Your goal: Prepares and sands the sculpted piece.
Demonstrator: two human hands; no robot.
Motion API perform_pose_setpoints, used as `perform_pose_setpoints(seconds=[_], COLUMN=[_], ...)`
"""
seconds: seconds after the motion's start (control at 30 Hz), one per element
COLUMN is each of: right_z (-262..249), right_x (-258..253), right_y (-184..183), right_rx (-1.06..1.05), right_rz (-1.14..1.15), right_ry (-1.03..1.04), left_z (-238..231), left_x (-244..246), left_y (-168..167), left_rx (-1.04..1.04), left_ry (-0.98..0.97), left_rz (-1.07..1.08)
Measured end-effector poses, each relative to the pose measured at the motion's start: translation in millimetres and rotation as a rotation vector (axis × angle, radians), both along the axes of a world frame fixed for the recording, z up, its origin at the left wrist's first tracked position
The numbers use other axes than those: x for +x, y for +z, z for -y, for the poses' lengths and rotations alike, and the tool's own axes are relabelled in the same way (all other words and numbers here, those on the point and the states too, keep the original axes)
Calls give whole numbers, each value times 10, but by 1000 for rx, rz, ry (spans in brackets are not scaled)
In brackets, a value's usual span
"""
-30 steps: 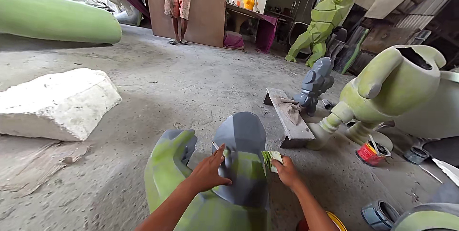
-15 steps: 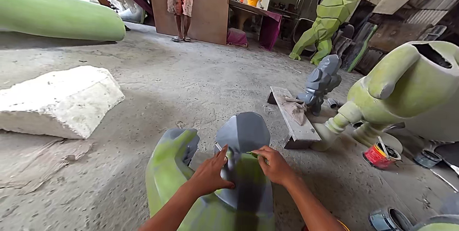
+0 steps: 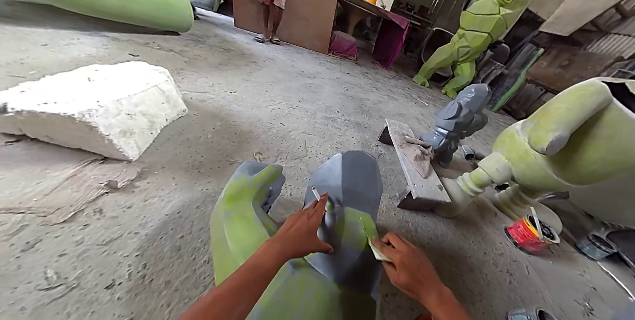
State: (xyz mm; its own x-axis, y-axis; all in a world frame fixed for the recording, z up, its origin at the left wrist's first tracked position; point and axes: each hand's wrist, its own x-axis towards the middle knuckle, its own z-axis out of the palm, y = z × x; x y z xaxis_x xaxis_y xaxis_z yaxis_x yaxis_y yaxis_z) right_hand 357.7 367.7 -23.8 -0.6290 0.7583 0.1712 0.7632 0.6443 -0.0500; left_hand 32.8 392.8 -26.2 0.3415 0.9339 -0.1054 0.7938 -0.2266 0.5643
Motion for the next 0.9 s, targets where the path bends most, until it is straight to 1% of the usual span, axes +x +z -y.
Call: perform_pose_setpoints(seconds=[0.07, 0.13, 0.2, 0.33, 0.47, 0.63, 0.77, 0.9], right_z=[-49, -168, -316, -621, -777, -773, -764, -592], right_x=[137, 129, 18, -206, -376, -595, -605, -493], right_y=[-34, 2, 74, 130, 165, 230, 315, 276], right_rx=[1, -35, -73, -196, -288, -364, -464, -422], right_rz=[-172, -365, -447, -392, -300, -225, -222, -258], right_ry=[22, -10, -56, -100, -115, -176, -179, -111], left_z=[-2, -9, -23, -25, -24, -30, -27, -33], left_x=[-8, -13, -13, -19, -19, -4, -7, -3], left_y=[12, 2, -19, -39, -23, -23, -5, -23], left_rx=[0, 2, 7, 9, 5, -2, 2, 12], left_ry=[7, 6, -1, -7, 1, -3, -1, 5], left_rz=[4, 8, 4, -6, 5, -4, -16, -16])
